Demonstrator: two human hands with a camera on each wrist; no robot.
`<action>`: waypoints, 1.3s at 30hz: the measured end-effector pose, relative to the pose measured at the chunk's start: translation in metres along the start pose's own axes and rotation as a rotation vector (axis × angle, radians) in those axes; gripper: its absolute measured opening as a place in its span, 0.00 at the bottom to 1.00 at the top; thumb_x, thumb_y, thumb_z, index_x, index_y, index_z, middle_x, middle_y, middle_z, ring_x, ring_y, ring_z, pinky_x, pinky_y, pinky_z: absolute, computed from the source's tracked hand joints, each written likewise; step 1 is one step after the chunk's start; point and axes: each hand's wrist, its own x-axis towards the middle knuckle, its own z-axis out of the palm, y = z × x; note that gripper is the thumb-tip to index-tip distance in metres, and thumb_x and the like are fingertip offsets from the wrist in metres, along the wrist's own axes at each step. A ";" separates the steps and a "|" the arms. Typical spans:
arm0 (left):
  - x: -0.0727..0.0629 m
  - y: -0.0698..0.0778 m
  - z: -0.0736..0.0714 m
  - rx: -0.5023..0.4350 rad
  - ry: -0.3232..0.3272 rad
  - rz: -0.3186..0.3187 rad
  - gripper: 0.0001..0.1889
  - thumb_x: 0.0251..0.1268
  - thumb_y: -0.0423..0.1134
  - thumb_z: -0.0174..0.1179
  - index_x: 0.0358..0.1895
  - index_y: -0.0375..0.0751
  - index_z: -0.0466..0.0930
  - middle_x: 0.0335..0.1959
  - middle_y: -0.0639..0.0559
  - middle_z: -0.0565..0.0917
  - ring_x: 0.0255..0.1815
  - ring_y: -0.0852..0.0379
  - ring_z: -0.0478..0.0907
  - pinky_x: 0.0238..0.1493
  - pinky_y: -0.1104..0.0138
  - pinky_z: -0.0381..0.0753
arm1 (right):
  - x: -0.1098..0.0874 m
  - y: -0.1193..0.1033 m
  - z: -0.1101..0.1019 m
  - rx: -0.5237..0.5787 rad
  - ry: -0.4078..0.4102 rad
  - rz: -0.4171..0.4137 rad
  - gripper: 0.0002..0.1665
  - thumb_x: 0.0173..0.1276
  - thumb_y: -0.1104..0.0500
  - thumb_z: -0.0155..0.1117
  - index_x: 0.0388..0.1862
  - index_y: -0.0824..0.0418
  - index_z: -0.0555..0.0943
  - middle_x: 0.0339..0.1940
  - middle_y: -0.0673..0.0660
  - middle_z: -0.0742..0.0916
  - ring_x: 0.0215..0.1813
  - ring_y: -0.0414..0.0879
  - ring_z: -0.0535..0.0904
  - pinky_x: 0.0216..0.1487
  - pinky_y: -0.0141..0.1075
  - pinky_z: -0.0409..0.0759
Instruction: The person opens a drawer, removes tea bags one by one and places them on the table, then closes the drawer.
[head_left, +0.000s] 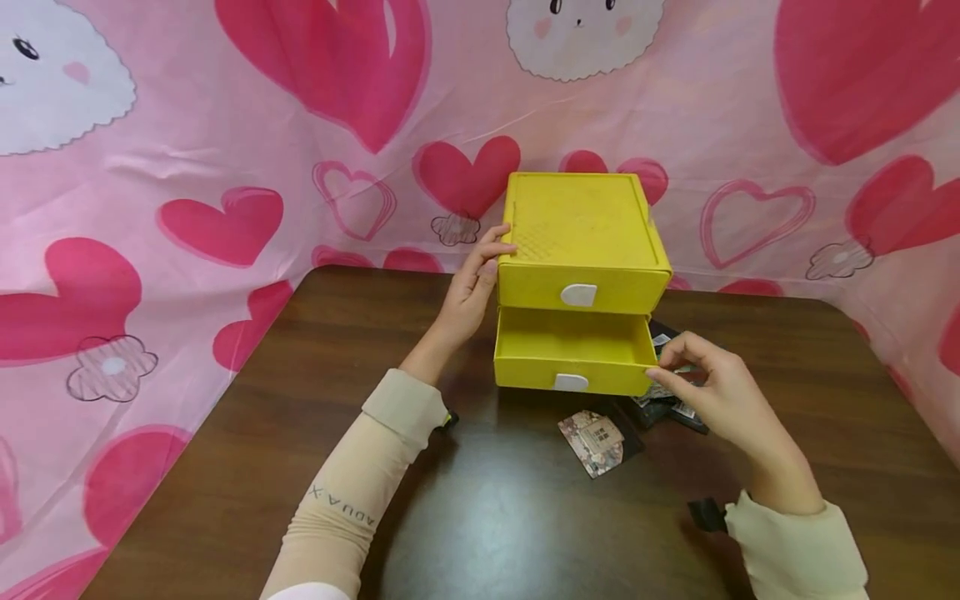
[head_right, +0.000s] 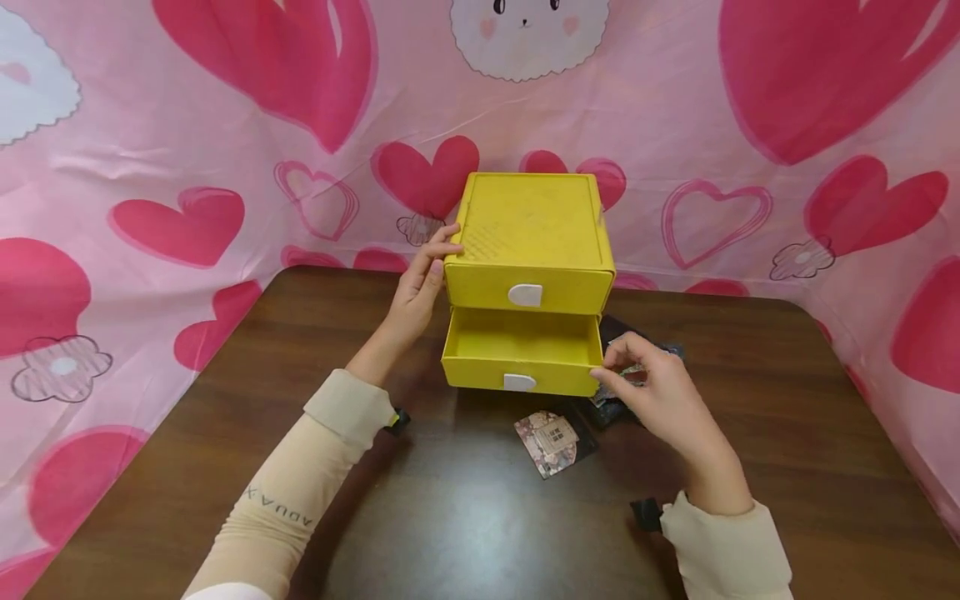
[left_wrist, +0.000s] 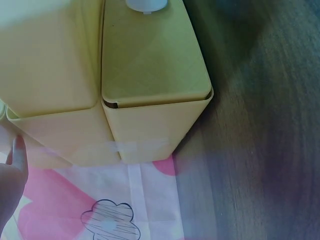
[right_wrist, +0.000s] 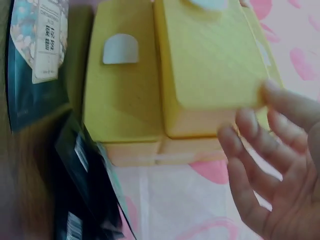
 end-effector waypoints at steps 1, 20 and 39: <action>0.000 0.000 0.000 -0.001 0.000 -0.005 0.16 0.78 0.24 0.36 0.61 0.25 0.67 0.76 0.34 0.59 0.80 0.44 0.54 0.79 0.55 0.57 | 0.003 0.001 0.003 0.002 0.034 0.013 0.10 0.62 0.64 0.72 0.35 0.58 0.77 0.29 0.46 0.82 0.33 0.29 0.75 0.36 0.18 0.76; 0.003 0.033 0.009 -0.016 0.002 -0.052 0.15 0.76 0.21 0.36 0.58 0.19 0.66 0.75 0.27 0.58 0.79 0.36 0.52 0.78 0.51 0.58 | 0.041 0.013 0.017 0.028 0.218 0.237 0.18 0.68 0.52 0.69 0.27 0.63 0.77 0.18 0.40 0.77 0.23 0.38 0.69 0.22 0.28 0.65; 0.001 0.033 0.006 -0.003 0.009 -0.089 0.15 0.77 0.22 0.36 0.59 0.19 0.66 0.75 0.29 0.58 0.80 0.39 0.53 0.77 0.50 0.60 | 0.017 -0.032 0.092 1.027 -0.273 0.664 0.10 0.79 0.54 0.53 0.35 0.48 0.78 0.30 0.45 0.83 0.37 0.40 0.81 0.45 0.34 0.81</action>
